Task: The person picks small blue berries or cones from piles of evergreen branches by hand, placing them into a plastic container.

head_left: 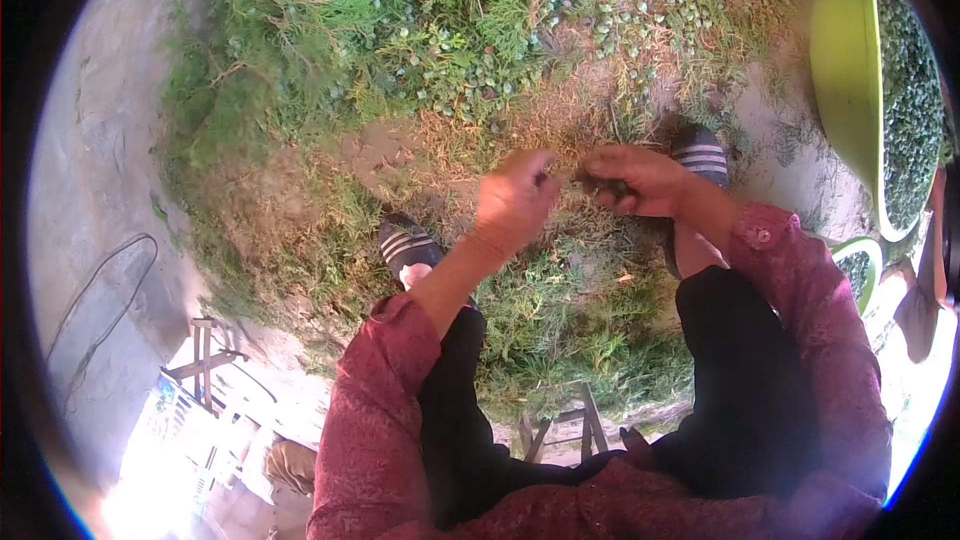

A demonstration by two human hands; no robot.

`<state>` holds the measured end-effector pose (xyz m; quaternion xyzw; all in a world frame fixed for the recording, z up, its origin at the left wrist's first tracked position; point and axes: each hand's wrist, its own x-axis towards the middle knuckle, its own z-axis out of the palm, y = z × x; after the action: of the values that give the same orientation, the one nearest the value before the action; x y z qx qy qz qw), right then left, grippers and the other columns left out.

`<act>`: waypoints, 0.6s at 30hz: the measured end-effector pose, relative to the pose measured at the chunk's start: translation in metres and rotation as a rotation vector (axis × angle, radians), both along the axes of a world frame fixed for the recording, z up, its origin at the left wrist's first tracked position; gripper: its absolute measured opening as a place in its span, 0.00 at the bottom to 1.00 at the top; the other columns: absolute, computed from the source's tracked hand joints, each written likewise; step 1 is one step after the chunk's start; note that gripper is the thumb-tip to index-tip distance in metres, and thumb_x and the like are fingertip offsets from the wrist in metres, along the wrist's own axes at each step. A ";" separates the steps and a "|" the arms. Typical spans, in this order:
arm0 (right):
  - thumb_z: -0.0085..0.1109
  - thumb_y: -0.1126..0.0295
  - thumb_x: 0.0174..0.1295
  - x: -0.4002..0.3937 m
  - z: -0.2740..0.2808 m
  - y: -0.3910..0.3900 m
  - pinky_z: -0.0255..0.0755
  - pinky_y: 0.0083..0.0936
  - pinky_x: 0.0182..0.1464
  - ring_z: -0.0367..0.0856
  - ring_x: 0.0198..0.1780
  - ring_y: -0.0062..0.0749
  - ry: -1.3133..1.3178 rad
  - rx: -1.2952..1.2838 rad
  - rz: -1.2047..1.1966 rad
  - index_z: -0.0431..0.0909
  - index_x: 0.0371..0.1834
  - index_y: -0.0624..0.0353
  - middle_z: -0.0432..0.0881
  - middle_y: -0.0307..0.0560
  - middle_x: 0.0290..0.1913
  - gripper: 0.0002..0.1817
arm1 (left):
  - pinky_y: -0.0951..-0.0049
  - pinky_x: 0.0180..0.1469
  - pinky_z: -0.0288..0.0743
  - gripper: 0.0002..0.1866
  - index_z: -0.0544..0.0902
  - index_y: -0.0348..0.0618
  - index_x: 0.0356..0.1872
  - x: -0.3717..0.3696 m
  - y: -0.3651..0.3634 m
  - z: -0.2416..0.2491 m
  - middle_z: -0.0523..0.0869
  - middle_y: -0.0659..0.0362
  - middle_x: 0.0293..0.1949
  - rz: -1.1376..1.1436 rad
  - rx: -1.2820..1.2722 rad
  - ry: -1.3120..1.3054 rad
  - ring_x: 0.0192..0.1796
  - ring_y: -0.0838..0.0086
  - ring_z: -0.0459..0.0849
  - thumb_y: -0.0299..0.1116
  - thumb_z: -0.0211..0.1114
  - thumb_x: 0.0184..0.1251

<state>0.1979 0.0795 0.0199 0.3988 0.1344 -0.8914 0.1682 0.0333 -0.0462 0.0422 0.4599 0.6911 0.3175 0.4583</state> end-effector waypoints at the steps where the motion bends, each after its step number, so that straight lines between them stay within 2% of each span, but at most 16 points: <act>1: 0.55 0.65 0.62 0.005 -0.002 0.002 0.57 0.08 0.15 0.71 0.25 0.17 -0.003 -0.002 -0.001 0.72 0.42 0.58 0.74 0.36 0.33 0.10 | 0.72 0.34 0.76 0.12 0.78 0.41 0.40 -0.014 -0.007 -0.017 0.82 0.53 0.34 0.055 0.056 0.118 0.30 0.68 0.82 0.29 0.64 0.54; 2: 0.55 0.66 0.62 0.010 -0.004 0.003 0.55 0.09 0.15 0.69 0.24 0.16 0.014 -0.002 0.011 0.72 0.42 0.58 0.73 0.35 0.31 0.10 | 0.67 0.34 0.76 0.12 0.78 0.43 0.41 -0.024 -0.014 -0.029 0.81 0.51 0.34 0.111 0.108 0.236 0.30 0.63 0.82 0.30 0.63 0.53; 3: 0.56 0.67 0.62 0.011 -0.004 0.004 0.54 0.09 0.15 0.68 0.23 0.15 0.034 0.000 0.023 0.71 0.42 0.58 0.71 0.34 0.29 0.10 | 0.67 0.34 0.76 0.12 0.78 0.43 0.41 -0.030 -0.017 -0.032 0.81 0.51 0.34 0.112 0.103 0.238 0.30 0.63 0.82 0.30 0.63 0.53; 5: 0.56 0.67 0.61 0.006 -0.002 0.004 0.53 0.09 0.15 0.66 0.22 0.14 0.002 -0.003 0.060 0.71 0.42 0.58 0.70 0.34 0.28 0.10 | 0.64 0.34 0.76 0.11 0.78 0.44 0.40 -0.041 -0.015 -0.041 0.82 0.51 0.33 0.207 0.014 0.412 0.31 0.59 0.82 0.28 0.61 0.53; 9: 0.57 0.68 0.61 0.003 0.005 0.004 0.52 0.09 0.15 0.66 0.22 0.13 0.003 0.027 0.119 0.71 0.41 0.58 0.68 0.33 0.27 0.09 | 0.62 0.34 0.76 0.10 0.78 0.44 0.38 -0.041 -0.002 -0.046 0.82 0.50 0.31 0.208 0.031 0.473 0.31 0.56 0.82 0.28 0.61 0.53; 11: 0.56 0.68 0.62 0.004 0.002 0.003 0.52 0.09 0.15 0.66 0.22 0.14 0.009 0.019 0.110 0.71 0.41 0.58 0.68 0.33 0.27 0.09 | 0.62 0.34 0.76 0.10 0.78 0.41 0.37 -0.044 0.002 -0.050 0.82 0.49 0.29 0.201 -0.050 0.512 0.31 0.57 0.82 0.28 0.61 0.53; 14: 0.55 0.66 0.63 0.008 -0.001 0.003 0.53 0.10 0.15 0.66 0.22 0.14 0.011 0.047 0.125 0.72 0.41 0.58 0.69 0.34 0.28 0.09 | 0.64 0.33 0.76 0.10 0.78 0.41 0.38 -0.048 0.001 -0.055 0.82 0.50 0.29 0.219 -0.077 0.444 0.31 0.59 0.83 0.30 0.62 0.54; 15: 0.54 0.65 0.63 0.009 -0.002 0.003 0.53 0.10 0.15 0.66 0.22 0.14 0.009 0.083 0.150 0.72 0.41 0.58 0.70 0.34 0.28 0.10 | 0.64 0.33 0.76 0.10 0.78 0.41 0.38 -0.048 0.003 -0.046 0.82 0.50 0.29 0.220 -0.077 0.445 0.31 0.59 0.83 0.30 0.62 0.54; 17: 0.54 0.64 0.63 0.007 0.004 0.005 0.54 0.10 0.15 0.66 0.22 0.15 -0.016 0.068 0.125 0.73 0.41 0.58 0.70 0.34 0.28 0.10 | 0.67 0.33 0.77 0.12 0.76 0.40 0.40 -0.042 0.009 -0.009 0.82 0.51 0.30 0.245 -0.184 0.236 0.31 0.64 0.83 0.32 0.63 0.55; 18: 0.54 0.62 0.63 0.006 0.008 0.004 0.54 0.10 0.15 0.67 0.22 0.16 -0.040 0.051 0.100 0.73 0.41 0.58 0.71 0.35 0.29 0.11 | 0.67 0.33 0.77 0.12 0.76 0.40 0.40 -0.032 0.006 0.003 0.82 0.51 0.30 0.241 -0.185 0.236 0.31 0.64 0.83 0.32 0.63 0.55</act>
<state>0.2034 0.0840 0.0278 0.4137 0.1735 -0.8699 0.2049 0.0015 -0.0406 0.0447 0.3637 0.8164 0.2491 0.3730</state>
